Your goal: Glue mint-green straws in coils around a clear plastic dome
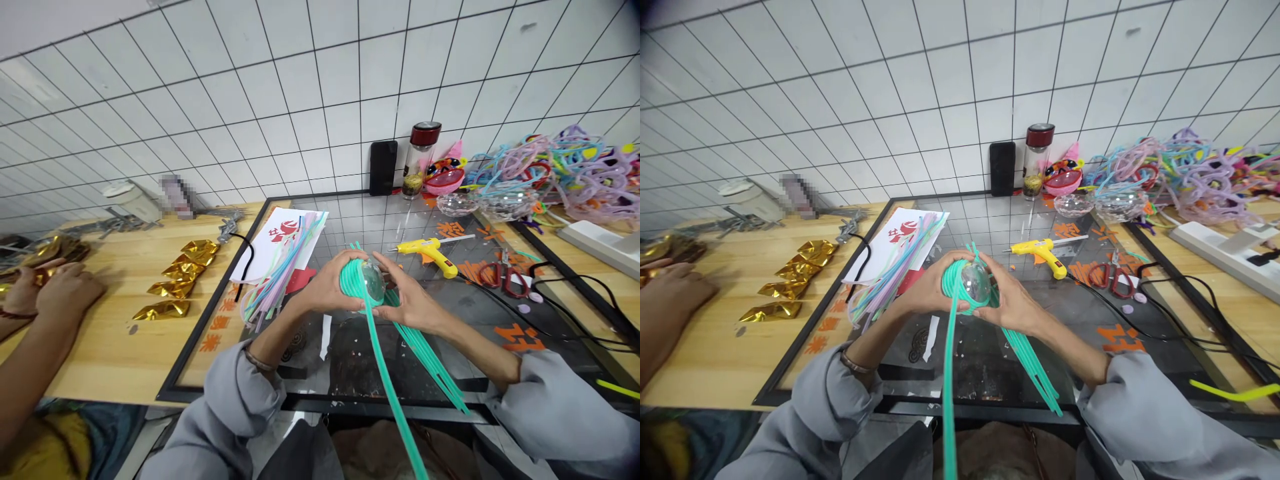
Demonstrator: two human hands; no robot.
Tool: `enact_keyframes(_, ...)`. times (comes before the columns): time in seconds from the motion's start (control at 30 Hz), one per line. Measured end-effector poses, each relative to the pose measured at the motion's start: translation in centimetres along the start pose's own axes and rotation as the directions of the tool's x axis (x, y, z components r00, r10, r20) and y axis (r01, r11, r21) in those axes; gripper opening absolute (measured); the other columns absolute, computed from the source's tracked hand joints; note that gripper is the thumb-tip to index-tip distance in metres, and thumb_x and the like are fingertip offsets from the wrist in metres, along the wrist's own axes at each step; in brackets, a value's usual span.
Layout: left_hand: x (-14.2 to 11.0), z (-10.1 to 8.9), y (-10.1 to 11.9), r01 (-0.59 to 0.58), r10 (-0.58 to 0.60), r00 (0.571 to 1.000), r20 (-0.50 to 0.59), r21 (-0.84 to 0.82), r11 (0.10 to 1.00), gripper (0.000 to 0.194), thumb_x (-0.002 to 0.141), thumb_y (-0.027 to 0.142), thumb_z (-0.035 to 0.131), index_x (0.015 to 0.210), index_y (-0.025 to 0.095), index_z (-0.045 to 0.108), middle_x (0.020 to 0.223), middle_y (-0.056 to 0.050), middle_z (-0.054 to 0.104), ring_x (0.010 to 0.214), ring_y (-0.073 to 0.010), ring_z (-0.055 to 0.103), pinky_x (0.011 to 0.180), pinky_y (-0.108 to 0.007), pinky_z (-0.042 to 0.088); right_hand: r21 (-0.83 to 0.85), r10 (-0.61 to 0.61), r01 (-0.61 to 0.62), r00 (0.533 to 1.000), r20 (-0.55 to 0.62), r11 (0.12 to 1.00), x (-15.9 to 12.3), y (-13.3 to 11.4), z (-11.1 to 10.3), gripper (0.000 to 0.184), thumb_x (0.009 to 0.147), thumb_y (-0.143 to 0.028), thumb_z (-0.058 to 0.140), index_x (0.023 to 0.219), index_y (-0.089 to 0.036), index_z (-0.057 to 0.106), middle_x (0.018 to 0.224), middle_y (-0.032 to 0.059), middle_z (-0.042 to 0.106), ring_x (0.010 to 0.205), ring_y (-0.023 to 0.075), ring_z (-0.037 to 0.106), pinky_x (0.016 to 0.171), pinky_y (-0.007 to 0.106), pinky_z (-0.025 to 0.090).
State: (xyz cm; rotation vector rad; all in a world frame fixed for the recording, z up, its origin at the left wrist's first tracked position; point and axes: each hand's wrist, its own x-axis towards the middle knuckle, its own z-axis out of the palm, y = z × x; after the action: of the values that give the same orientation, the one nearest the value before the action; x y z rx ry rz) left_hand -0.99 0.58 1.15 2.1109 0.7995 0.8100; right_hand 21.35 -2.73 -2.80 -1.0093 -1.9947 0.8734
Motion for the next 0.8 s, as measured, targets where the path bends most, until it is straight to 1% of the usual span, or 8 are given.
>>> enact_keyframes(0.1, 0.01, -0.25, 0.45, 0.078, -0.074, 0.996, 0.050, -0.074, 0.994, 0.075, 0.061, 0.040, 0.084, 0.126, 0.019, 0.052, 0.133, -0.013, 0.057, 0.121, -0.0317, 0.057, 0.109, -0.051, 0.042, -0.031, -0.016, 0.016, 1.000, 0.012, 0.999, -0.11, -0.15, -0.04, 0.097, 0.075, -0.038, 0.076, 0.155, -0.026, 0.023, 0.150, 0.0166, 0.044, 0.128, 0.0336, 0.052, 0.103, 0.058, 0.045)
enact_keyframes(0.2, 0.05, -0.33, 0.65, 0.125, -0.118, 0.990, 0.074, -0.101, 0.987, 0.074, 0.061, 0.039, 0.083, 0.125, 0.019, 0.053, 0.132, -0.013, 0.058, 0.119, -0.0314, 0.058, 0.105, -0.051, 0.045, -0.047, -0.039, 0.040, 0.999, 0.021, 0.998, -0.06, -0.14, -0.08, 0.095, 0.076, -0.040, 0.076, 0.154, -0.027, 0.024, 0.149, 0.0163, 0.044, 0.130, 0.0341, 0.050, 0.102, 0.058, 0.046)
enact_keyframes(0.3, 0.09, -0.32, 0.43, 0.155, -0.147, 0.987, 0.070, -0.131, 0.979, 0.074, 0.059, 0.039, 0.083, 0.124, 0.020, 0.053, 0.127, -0.011, 0.060, 0.113, -0.0299, 0.059, 0.101, -0.048, 0.048, -0.033, -0.038, 0.038, 0.999, 0.014, 0.999, 0.03, -0.11, -0.08, 0.090, 0.077, -0.042, 0.075, 0.153, -0.027, 0.028, 0.144, 0.0157, 0.049, 0.125, 0.0327, 0.054, 0.099, 0.056, 0.048)
enact_keyframes(0.4, 0.18, -0.35, 0.07, 0.187, -0.179, 0.982, 0.064, -0.167, 0.968, 0.074, 0.058, 0.039, 0.083, 0.123, 0.020, 0.053, 0.124, -0.010, 0.061, 0.108, -0.0282, 0.059, 0.096, -0.045, 0.049, -0.023, -0.011, 0.011, 1.000, -0.005, 1.000, 0.02, -0.02, 0.07, 0.085, 0.079, -0.046, 0.073, 0.151, -0.025, 0.032, 0.140, 0.0161, 0.053, 0.120, 0.0314, 0.057, 0.096, 0.053, 0.051)
enact_keyframes(0.53, 0.35, -0.41, -0.08, 0.240, -0.234, 0.971, 0.054, -0.193, 0.951, 0.073, 0.059, 0.039, 0.080, 0.124, 0.018, 0.052, 0.114, -0.009, 0.063, 0.098, -0.0256, 0.061, 0.087, -0.041, 0.051, -0.009, 0.029, -0.029, 0.999, -0.043, 1.000, -0.09, 0.34, 0.51, 0.078, 0.083, -0.049, 0.068, 0.149, -0.024, 0.036, 0.138, 0.0162, 0.056, 0.120, 0.0313, 0.058, 0.093, 0.052, 0.052)
enact_keyframes(0.6, 0.42, -0.38, -0.06, 0.250, -0.245, 0.968, 0.052, -0.226, 0.942, 0.072, 0.059, 0.038, 0.078, 0.123, 0.018, 0.052, 0.111, -0.008, 0.063, 0.094, -0.0245, 0.061, 0.081, -0.039, 0.052, 0.005, 0.046, -0.046, 0.997, -0.068, 0.999, -0.11, 0.49, 0.68, 0.077, 0.081, -0.049, 0.069, 0.148, -0.025, 0.039, 0.136, 0.0156, 0.058, 0.118, 0.0311, 0.059, 0.091, 0.051, 0.054)
enact_keyframes(0.67, 0.45, -0.32, -0.05, 0.248, -0.243, 0.969, 0.052, -0.252, 0.935, 0.070, 0.059, 0.037, 0.078, 0.121, 0.018, 0.053, 0.111, -0.009, 0.063, 0.093, -0.0243, 0.062, 0.079, -0.038, 0.053, 0.017, 0.059, -0.058, 0.995, -0.074, 0.998, -0.11, 0.52, 0.73, 0.078, 0.079, -0.049, 0.072, 0.147, -0.026, 0.040, 0.133, 0.0147, 0.059, 0.115, 0.0303, 0.061, 0.089, 0.050, 0.054)
enact_keyframes(0.8, 0.47, -0.36, -0.08, 0.250, -0.240, 0.968, 0.073, -0.302, 0.920, 0.072, 0.058, 0.042, 0.081, 0.120, 0.017, 0.055, 0.105, -0.008, 0.066, 0.090, -0.0244, 0.064, 0.077, -0.038, 0.054, 0.089, 0.076, -0.071, 0.996, -0.047, 0.993, -0.08, 0.36, 0.52, 0.080, 0.078, -0.048, 0.074, 0.147, -0.025, 0.041, 0.121, 0.0123, 0.063, 0.104, 0.0266, 0.064, 0.084, 0.046, 0.056)
